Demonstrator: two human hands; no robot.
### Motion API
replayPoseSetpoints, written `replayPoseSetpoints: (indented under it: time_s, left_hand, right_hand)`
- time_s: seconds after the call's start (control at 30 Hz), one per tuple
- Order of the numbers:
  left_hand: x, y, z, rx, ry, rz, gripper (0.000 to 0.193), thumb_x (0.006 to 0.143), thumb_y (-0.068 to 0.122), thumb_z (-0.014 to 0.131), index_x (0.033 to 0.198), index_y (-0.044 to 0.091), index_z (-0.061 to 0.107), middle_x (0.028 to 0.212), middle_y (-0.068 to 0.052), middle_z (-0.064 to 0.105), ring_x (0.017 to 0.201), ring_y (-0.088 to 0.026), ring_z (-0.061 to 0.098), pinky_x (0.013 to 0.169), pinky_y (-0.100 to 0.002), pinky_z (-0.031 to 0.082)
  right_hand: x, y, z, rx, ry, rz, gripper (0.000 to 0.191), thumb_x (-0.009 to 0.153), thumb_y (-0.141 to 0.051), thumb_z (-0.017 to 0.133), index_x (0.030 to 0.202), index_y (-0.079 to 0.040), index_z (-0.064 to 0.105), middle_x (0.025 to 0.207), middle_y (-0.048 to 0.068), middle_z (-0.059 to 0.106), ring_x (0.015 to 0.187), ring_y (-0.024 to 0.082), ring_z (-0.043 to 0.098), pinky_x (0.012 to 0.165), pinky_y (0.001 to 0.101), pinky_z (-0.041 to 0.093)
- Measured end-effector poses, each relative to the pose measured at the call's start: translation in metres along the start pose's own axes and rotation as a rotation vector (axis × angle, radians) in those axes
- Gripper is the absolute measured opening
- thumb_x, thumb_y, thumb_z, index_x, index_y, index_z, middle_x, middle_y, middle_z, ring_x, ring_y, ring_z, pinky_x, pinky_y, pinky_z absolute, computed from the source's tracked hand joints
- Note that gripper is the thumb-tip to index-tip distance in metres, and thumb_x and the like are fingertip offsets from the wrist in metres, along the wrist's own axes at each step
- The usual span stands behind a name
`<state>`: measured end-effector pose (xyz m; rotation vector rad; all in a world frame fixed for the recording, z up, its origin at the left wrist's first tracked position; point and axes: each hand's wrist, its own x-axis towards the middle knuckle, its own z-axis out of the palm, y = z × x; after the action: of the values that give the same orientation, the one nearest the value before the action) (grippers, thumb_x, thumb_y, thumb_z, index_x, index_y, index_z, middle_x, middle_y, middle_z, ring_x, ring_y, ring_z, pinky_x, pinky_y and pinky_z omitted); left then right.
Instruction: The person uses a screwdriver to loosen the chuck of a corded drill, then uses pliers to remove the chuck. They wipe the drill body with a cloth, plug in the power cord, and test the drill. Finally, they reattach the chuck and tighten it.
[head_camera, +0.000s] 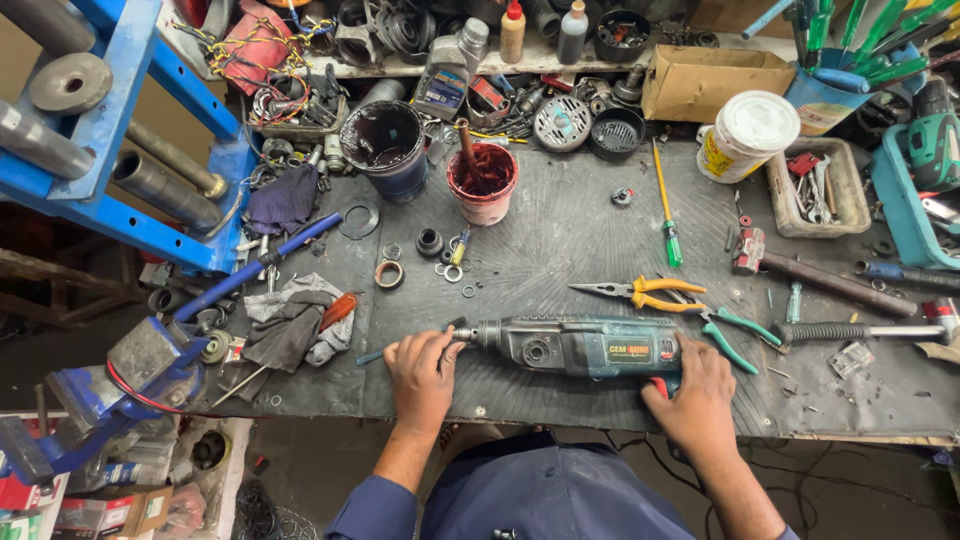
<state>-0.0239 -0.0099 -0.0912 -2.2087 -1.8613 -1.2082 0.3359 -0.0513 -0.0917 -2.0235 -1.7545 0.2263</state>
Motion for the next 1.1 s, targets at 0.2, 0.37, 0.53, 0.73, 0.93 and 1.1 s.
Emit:
replayPoseSetpoints:
  time_s: [0.2,0.37,0.53,0.73,0.93,1.1]
  left_hand:
    - [0.002,0.003,-0.003,-0.009,0.004,0.131,0.03,0.082,0.01,0.076,0.112,0.005,0.072,0.101,-0.007,0.066,0.093,-0.026,0.061,0.089,-0.043,0.041]
    - [0.006,0.01,-0.002,-0.062,0.033,0.121,0.029,0.082,0.01,0.075,0.11,0.004,0.072,0.101,-0.007,0.067,0.093,-0.026,0.061,0.089,-0.043,0.042]
    - [0.004,0.007,-0.001,-0.062,0.025,0.035,0.021,0.084,0.013,0.078,0.103,0.008,0.074,0.096,-0.004,0.069,0.09,-0.023,0.063,0.087,-0.04,0.042]
    - [0.003,0.0,0.003,-0.118,0.039,-0.025,0.012,0.085,0.016,0.079,0.093,0.01,0.072,0.092,-0.002,0.069,0.089,-0.022,0.063,0.089,-0.039,0.041]
    - [0.005,-0.001,0.002,-0.108,-0.014,-0.049,0.02,0.086,0.019,0.077,0.102,0.012,0.068,0.106,-0.002,0.067,0.1,-0.022,0.062,0.095,-0.041,0.038]
    - [0.012,0.002,-0.005,0.042,-0.103,0.092,0.036,0.087,0.018,0.074,0.122,0.012,0.067,0.119,-0.002,0.066,0.106,-0.021,0.06,0.094,-0.046,0.031]
  right_hand:
    - [0.003,0.003,-0.002,0.006,0.017,-0.026,0.087,0.062,-0.023,0.08,0.141,-0.003,0.05,0.131,0.016,0.054,0.126,0.037,0.047,0.109,0.0503,0.035]
    - [0.006,0.007,-0.002,0.041,0.015,0.011,0.086,0.062,-0.023,0.08,0.141,-0.004,0.05,0.13,0.016,0.055,0.125,0.037,0.048,0.106,0.0497,0.037]
    - [0.003,0.007,0.0,0.037,0.019,-0.019,0.086,0.065,-0.019,0.077,0.144,-0.004,0.048,0.133,0.016,0.055,0.127,0.037,0.048,0.109,0.0501,0.036]
    - [0.006,0.007,0.003,0.031,0.003,-0.002,0.087,0.063,-0.02,0.078,0.144,-0.005,0.047,0.133,0.015,0.054,0.127,0.037,0.047,0.109,0.0498,0.036]
    - [0.007,0.004,0.002,0.04,0.013,0.003,0.085,0.063,-0.02,0.078,0.143,-0.005,0.05,0.134,0.015,0.056,0.127,0.037,0.048,0.11,0.0489,0.036]
    - [0.008,0.0,0.002,0.024,0.012,0.003,0.088,0.061,-0.021,0.08,0.142,-0.003,0.05,0.132,0.016,0.056,0.126,0.038,0.049,0.11,0.0487,0.036]
